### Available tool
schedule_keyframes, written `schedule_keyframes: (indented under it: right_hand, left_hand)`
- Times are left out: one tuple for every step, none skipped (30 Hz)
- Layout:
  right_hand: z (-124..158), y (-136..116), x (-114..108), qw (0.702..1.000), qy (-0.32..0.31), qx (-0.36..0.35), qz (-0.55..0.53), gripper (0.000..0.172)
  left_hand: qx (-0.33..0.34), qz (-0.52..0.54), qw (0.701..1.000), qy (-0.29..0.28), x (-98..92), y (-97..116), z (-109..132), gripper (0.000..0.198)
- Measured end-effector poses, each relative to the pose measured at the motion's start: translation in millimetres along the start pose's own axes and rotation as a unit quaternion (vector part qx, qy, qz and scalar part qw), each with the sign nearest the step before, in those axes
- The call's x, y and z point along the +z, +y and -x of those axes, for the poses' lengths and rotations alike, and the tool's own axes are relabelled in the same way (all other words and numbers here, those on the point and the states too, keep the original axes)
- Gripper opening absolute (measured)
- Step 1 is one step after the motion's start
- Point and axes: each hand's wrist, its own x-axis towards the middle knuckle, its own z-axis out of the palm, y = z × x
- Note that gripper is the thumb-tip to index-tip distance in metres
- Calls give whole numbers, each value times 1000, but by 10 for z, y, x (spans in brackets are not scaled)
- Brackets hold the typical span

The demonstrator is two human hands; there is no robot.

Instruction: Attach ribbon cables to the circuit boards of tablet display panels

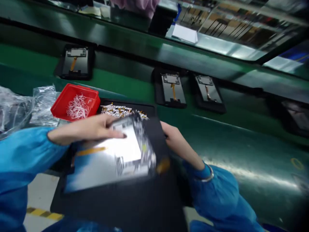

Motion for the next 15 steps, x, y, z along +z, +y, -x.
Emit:
schedule_keyframes:
  right_hand:
    - [-110, 15, 49, 1000, -14, -3, -5, 10]
    - [-209, 15, 102, 999, -33, -8, -10, 7]
    - [-293, 6, 157, 998, -55, -13, -13, 9]
    - [-360, -6, 210, 997, -79, -17, -13, 12]
    - [-410, -17, 258, 995, -101, -18, -9, 13]
    - [-444, -24, 298, 993, -120, -16, -3, 11]
    - [-465, -23, 331, 991, -136, -12, 4, 8]
    - [-476, -17, 356, 989, -146, -8, 9, 4]
    - [-480, -9, 373, 989, -149, -6, 13, 3]
    - [-478, -1, 384, 989, -145, -8, 14, 6]
    - [-471, 1, 391, 990, -136, -15, 13, 8]
    - [-460, -7, 393, 992, -121, -25, 10, 9]
    - [-443, -26, 391, 994, -98, -37, 6, 9]
    - [-419, -58, 387, 996, -71, -49, 6, 8]
    - [-389, -101, 380, 997, -41, -60, 13, 8]
  left_hand:
    - [6, -64, 997, -35, 85, -71, 44, 50]
    - [19, -134, 989, -53, 182, -135, 63, 51]
    - [35, -204, 977, -51, 281, -193, 65, 51]
    - [47, -262, 963, -39, 371, -244, 56, 52]
    - [62, -306, 950, -24, 444, -288, 43, 51]
    - [84, -335, 938, -3, 497, -323, 29, 48]
    - [113, -358, 927, 21, 527, -350, 14, 42]
    - [146, -376, 914, 46, 535, -368, -2, 35]
    - [176, -380, 905, 70, 524, -380, -20, 30]
    - [197, -372, 902, 91, 499, -385, -42, 27]
    - [205, -354, 906, 107, 464, -385, -69, 27]
    - [199, -327, 917, 116, 424, -380, -101, 27]
    - [189, -298, 928, 120, 383, -370, -136, 27]
    - [180, -273, 938, 119, 346, -355, -173, 27]
    - [172, -248, 947, 112, 315, -337, -208, 28]
